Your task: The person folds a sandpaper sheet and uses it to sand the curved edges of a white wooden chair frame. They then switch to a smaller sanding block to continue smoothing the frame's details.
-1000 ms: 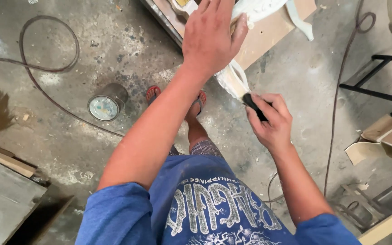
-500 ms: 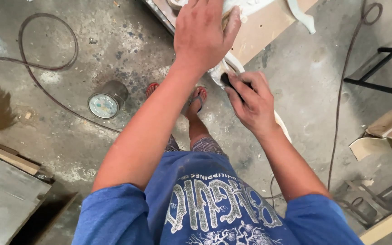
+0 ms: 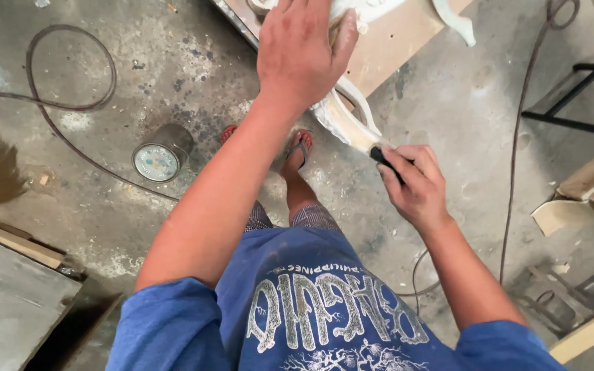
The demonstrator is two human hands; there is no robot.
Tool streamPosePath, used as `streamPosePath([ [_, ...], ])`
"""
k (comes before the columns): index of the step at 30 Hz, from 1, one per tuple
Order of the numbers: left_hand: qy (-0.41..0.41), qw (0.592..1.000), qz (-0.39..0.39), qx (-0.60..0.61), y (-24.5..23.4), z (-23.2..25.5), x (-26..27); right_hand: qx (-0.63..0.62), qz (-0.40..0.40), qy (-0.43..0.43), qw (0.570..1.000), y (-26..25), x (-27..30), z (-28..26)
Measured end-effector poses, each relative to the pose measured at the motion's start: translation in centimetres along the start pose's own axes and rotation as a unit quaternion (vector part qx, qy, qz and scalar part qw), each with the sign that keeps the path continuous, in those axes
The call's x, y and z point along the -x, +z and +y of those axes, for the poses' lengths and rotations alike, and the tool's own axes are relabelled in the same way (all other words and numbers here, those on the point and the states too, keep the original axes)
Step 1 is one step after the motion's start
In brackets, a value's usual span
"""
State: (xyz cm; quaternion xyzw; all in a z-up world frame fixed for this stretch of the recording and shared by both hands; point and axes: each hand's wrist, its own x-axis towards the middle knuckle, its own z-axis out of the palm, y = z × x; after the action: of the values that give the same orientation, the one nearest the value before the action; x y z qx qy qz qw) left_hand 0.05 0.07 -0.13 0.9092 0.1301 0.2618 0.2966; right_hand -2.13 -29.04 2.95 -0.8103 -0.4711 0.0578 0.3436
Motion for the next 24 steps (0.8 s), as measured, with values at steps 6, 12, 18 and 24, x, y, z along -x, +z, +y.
streamPosePath([
  [6, 0.001, 1.000, -0.007, 0.011, -0.4, 0.1, -0.1, -0.005, 0.009, -0.029, 1.000, 1.6, -2.7, -0.4],
  [12, 0.001, 1.000, 0.001, 0.000, -0.4, 0.2, -0.2, -0.017, 0.017, -0.031, 0.999, 3.1, -4.9, -0.9],
  [18, 0.006, 1.000, -0.003, 0.007, -0.7, 0.2, -0.1, -0.039, 0.013, -0.021, 0.999, 2.0, -2.1, 0.1],
  [24, -0.002, 1.000, -0.008, 0.005, -0.8, 0.5, -0.1, -0.013, 0.008, 0.000, 1.000, 3.5, -7.0, -2.7],
])
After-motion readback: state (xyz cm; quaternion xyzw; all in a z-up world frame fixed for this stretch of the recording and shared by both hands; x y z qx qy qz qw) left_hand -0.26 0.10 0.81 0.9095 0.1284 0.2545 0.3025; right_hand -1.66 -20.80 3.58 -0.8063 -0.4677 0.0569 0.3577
